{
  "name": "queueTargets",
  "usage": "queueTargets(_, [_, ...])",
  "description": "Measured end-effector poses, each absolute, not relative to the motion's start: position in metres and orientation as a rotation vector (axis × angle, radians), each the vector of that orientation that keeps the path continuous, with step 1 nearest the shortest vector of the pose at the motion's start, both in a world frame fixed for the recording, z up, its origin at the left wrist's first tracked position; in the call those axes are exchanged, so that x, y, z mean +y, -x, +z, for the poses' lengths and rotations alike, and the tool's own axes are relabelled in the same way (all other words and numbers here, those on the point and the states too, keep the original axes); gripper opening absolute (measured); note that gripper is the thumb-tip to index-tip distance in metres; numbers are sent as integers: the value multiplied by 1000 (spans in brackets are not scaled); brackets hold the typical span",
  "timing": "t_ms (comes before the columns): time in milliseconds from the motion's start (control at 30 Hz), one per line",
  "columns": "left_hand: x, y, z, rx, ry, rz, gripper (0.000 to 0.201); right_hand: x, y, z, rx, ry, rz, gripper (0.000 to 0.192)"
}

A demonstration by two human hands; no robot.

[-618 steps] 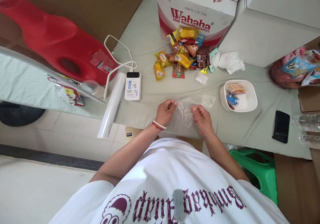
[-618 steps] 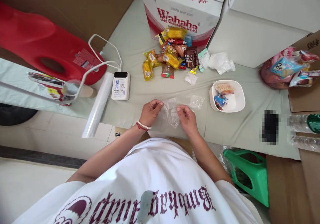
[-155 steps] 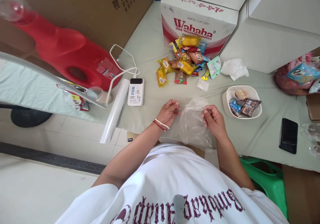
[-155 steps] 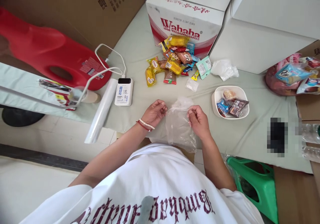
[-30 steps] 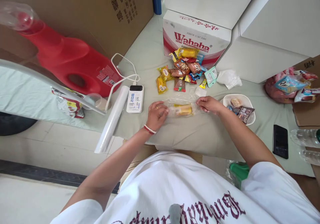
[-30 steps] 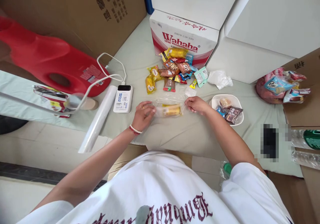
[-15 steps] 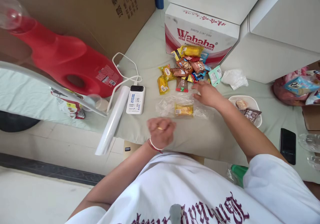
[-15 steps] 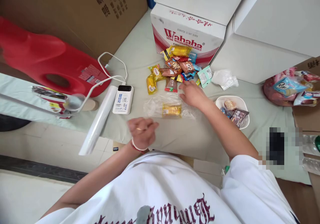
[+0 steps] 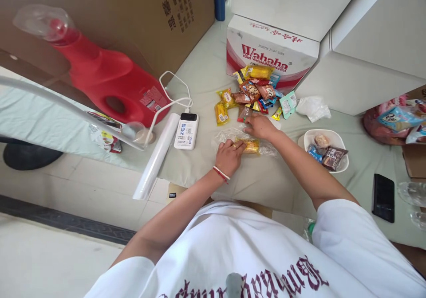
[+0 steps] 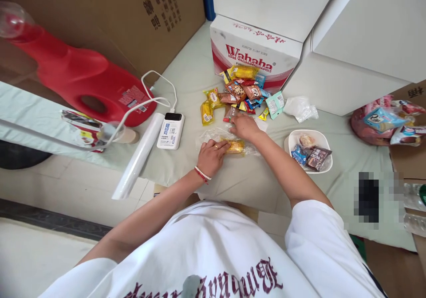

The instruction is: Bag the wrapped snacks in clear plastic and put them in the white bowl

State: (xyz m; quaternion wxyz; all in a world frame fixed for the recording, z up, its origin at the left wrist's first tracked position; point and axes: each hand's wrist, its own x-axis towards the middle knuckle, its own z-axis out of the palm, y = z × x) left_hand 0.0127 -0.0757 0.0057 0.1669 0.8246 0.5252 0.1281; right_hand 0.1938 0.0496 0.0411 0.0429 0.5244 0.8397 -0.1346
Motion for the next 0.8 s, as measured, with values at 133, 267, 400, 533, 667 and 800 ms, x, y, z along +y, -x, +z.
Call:
queueTargets(133, [-74,-12,2,1492,-2348,395,49,51,-189,32,2537,-1580,-524,36])
queueTargets(267, [-71,-12,3,1502,-2348,368,49,55,-199,41,2682,-1481,-570,19])
queueTargets(400, [-73,-14,4,1517,-2351,352,51,32,-213,65,2922,-1425,-482,22])
queueTargets(533, [-73,-14,2,1523,-2305,391,48,-19,-217,67,2800,-1265,-339,33])
queueTargets(667, [-69,0,-10,1376,-2031,658,39,-59,-220,41,2823,-1188,-369,51])
queueTargets(800, [-58,24,-20,1451,-1486,1054,34,-72,-222,24,2832,-1237,-410,54])
